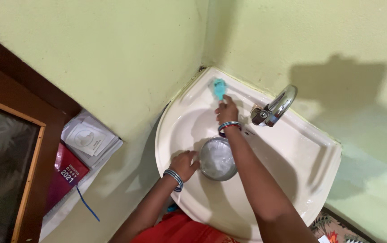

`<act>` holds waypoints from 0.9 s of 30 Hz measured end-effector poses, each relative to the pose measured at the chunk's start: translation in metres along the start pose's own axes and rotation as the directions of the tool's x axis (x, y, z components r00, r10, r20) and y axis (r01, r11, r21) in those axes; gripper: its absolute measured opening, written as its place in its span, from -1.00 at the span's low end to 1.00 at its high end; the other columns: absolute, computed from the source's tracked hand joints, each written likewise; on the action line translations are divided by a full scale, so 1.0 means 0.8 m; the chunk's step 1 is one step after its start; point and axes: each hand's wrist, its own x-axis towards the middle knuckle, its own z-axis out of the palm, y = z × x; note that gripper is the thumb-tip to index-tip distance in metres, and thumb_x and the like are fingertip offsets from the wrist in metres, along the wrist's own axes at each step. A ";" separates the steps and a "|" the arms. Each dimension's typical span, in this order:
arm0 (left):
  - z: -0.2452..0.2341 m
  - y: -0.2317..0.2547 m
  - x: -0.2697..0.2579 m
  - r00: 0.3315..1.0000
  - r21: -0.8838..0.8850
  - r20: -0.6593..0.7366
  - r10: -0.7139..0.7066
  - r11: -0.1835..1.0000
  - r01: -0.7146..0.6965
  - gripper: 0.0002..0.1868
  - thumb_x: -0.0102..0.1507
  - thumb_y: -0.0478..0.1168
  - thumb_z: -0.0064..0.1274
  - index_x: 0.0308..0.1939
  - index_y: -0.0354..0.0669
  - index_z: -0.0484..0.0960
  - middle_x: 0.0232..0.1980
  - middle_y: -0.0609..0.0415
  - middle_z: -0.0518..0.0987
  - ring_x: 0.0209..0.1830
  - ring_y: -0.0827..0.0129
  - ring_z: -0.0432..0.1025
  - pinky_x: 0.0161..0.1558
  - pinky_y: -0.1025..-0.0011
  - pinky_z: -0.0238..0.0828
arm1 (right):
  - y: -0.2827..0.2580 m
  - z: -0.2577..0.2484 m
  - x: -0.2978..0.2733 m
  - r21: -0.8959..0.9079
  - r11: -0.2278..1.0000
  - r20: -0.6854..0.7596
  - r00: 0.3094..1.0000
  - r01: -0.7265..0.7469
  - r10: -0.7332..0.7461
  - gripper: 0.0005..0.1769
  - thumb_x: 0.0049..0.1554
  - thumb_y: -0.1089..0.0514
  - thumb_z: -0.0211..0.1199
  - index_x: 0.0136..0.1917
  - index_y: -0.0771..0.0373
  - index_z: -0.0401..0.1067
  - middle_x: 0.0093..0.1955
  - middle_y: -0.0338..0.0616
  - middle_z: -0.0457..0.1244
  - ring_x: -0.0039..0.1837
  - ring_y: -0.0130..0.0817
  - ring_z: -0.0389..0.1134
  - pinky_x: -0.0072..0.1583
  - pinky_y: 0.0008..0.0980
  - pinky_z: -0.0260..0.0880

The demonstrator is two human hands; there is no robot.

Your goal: The person uses a blue scrubbing brush to clean a white bathroom sink. They scrub the basin, the faucet, and the surrounding wall area. A metal bowl containing water is present in the sink and is occasionally moved or used to rinse the brush.

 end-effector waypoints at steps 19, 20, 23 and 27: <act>-0.031 0.040 -0.024 0.989 0.245 0.136 0.048 0.966 -0.081 -0.61 0.29 0.01 -0.02 0.05 -0.17 0.57 -0.05 -0.14 0.65 -0.03 -0.01 0.53 0.08 0.05 0.39 | 0.076 -0.127 -0.135 -0.101 0.992 -0.236 0.971 -0.073 0.047 -0.71 0.27 0.04 0.12 -0.01 0.27 0.53 -0.43 -0.13 0.24 -0.36 -0.38 0.22 -0.25 -0.29 0.24; -0.029 0.038 -0.023 0.990 0.254 0.132 0.046 0.964 -0.079 -0.60 0.29 0.02 -0.01 0.04 -0.18 0.57 -0.06 -0.14 0.65 -0.03 -0.01 0.52 0.08 0.04 0.39 | 0.077 -0.135 -0.146 -0.127 0.990 -0.228 0.973 -0.064 0.033 -0.72 0.26 0.04 0.12 0.00 0.27 0.53 -0.42 -0.14 0.26 -0.37 -0.39 0.23 -0.26 -0.30 0.25; -0.023 0.034 -0.024 0.990 0.289 0.136 0.043 0.954 -0.081 -0.60 0.31 0.02 -0.02 0.04 -0.20 0.56 -0.06 -0.13 0.64 -0.04 0.00 0.53 0.07 0.05 0.40 | 0.091 -0.157 -0.172 -0.198 0.980 -0.225 0.974 -0.033 -0.012 -0.74 0.24 0.06 0.15 0.01 0.25 0.54 -0.41 -0.17 0.30 -0.38 -0.42 0.26 -0.26 -0.33 0.28; -0.021 0.033 -0.028 0.989 0.299 0.130 0.065 0.949 -0.101 -0.61 0.29 0.01 -0.03 0.05 -0.19 0.56 -0.07 -0.11 0.65 -0.05 0.02 0.53 0.06 0.04 0.40 | 0.109 -0.218 -0.181 -0.173 0.984 -0.282 0.959 -0.041 -0.009 -0.79 0.25 0.14 0.13 0.05 0.21 0.54 -0.41 -0.19 0.31 -0.39 -0.46 0.26 -0.31 -0.35 0.25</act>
